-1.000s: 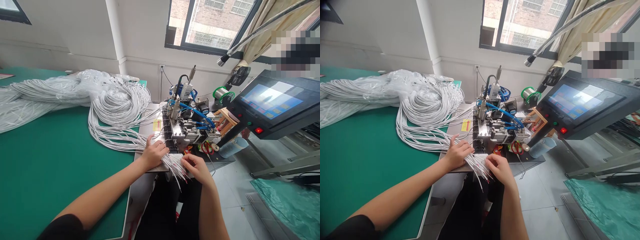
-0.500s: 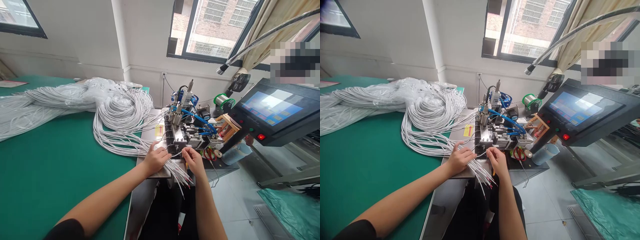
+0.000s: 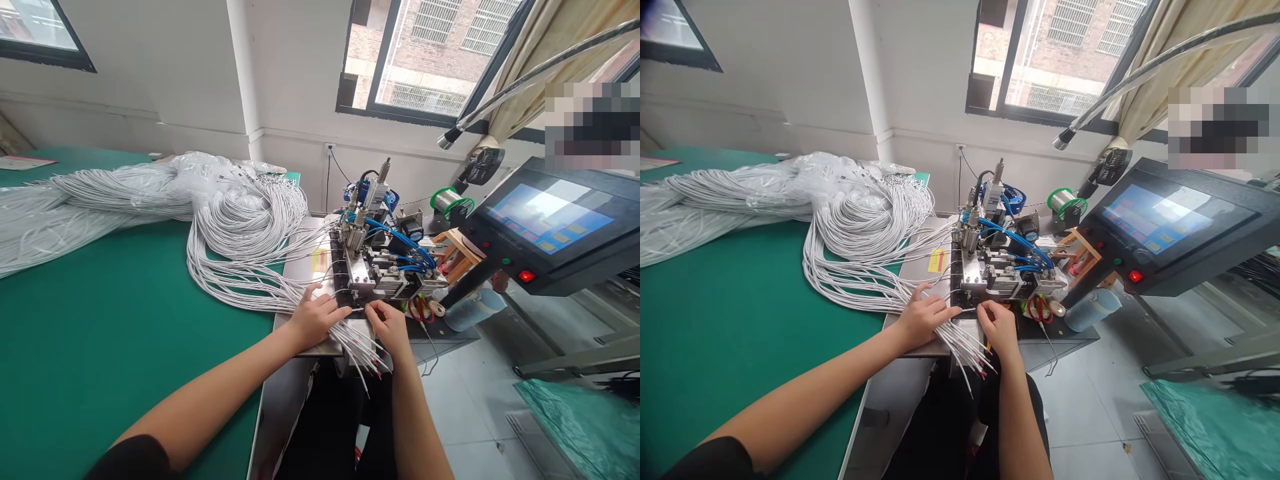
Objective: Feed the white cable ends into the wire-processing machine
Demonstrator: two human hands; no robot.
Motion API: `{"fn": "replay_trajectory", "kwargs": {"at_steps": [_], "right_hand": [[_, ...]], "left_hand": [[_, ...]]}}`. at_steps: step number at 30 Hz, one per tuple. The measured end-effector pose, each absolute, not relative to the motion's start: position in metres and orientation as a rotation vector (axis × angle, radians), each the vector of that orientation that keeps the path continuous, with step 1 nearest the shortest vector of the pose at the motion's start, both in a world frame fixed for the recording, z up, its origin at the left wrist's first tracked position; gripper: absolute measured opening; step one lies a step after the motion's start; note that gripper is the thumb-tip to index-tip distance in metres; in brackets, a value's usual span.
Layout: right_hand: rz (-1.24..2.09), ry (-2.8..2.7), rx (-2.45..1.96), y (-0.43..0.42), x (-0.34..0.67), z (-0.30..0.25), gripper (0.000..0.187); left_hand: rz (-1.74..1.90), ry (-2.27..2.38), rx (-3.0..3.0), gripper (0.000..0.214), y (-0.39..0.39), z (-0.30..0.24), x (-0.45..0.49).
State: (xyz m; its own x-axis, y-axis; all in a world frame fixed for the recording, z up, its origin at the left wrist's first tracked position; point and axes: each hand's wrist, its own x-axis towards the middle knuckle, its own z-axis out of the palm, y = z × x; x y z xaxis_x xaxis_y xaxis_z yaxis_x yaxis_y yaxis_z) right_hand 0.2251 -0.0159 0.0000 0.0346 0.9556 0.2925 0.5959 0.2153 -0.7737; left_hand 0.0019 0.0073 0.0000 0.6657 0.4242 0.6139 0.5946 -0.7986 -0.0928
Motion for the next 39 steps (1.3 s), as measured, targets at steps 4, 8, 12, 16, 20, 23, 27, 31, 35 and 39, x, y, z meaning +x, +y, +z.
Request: {"fn": "replay_trajectory", "kwargs": {"at_steps": [4,8,12,16,20,23,27,31,35,39], "right_hand": [[0.625,-1.663,-1.460,-0.009,0.229,-0.008,0.028],[0.847,-1.559,-1.356,0.001,0.231,-0.019,0.029],[1.073,-1.355,-1.285,0.004,0.227,-0.031,0.032],[1.139,-1.151,-1.279,0.000,0.216,-0.032,0.035],[1.185,-1.084,-1.258,-0.002,0.212,-0.029,0.039],[1.185,-1.103,-1.276,-0.002,0.215,-0.029,0.043],[1.116,-1.184,-1.339,-0.008,0.221,-0.032,0.047],[0.995,-1.228,-1.379,-0.018,0.230,-0.030,0.045],[0.928,-1.255,-1.359,-0.029,0.239,-0.020,0.041],[0.918,-1.336,-1.386,-0.042,0.243,-0.004,0.039]], "left_hand": [[-0.788,-0.873,-2.628,0.041,0.008,0.001,0.003],[-0.746,-0.945,-2.676,0.044,0.008,0.000,0.004],[-0.746,-0.964,-2.698,0.044,0.008,0.000,0.004],[-0.738,-0.987,-2.704,0.044,0.007,0.003,0.005],[-0.754,-0.995,-2.705,0.040,0.007,0.003,0.005],[-0.752,-0.997,-2.704,0.040,0.008,0.001,0.005],[-0.752,-0.980,-2.712,0.040,0.009,0.000,0.004],[-0.763,-0.981,-2.715,0.041,0.010,-0.001,0.003],[-0.767,-1.021,-2.713,0.044,0.010,-0.004,0.003],[-0.796,-1.070,-2.704,0.048,0.010,-0.005,0.003]]}}
